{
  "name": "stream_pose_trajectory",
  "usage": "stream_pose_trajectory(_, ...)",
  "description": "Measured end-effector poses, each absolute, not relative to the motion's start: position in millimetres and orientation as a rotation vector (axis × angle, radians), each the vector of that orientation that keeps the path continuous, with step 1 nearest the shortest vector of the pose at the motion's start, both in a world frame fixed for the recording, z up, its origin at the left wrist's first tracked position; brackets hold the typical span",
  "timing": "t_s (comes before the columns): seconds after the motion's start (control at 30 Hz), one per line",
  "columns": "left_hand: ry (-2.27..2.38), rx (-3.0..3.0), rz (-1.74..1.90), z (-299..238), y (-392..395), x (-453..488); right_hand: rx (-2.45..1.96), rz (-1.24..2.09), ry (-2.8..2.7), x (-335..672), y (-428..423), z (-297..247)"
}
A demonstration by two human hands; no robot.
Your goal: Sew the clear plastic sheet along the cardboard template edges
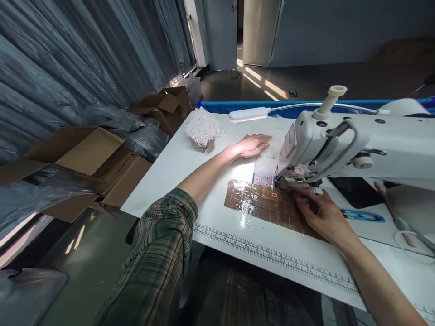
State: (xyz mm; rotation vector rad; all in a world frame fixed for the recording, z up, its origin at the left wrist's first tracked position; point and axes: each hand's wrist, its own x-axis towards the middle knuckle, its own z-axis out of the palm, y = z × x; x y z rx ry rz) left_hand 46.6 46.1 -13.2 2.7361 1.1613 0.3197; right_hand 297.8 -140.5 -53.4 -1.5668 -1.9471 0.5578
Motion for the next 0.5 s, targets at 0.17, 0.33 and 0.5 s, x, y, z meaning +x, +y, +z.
stream_pose_trajectory(0.17,1.264,2.665,0.418,0,11,-4,-1.508,0.539,-2.028,301,-141,-61)
stream_pose_trajectory(0.33,1.379,2.508,0.43,3,-47,-73,-1.473,0.493,-2.122,301,-138,-69)
stream_pose_trajectory(0.5,1.71,2.303,0.53,-7,-86,-99,-1.429,0.482,-2.179,300,-136,-65)
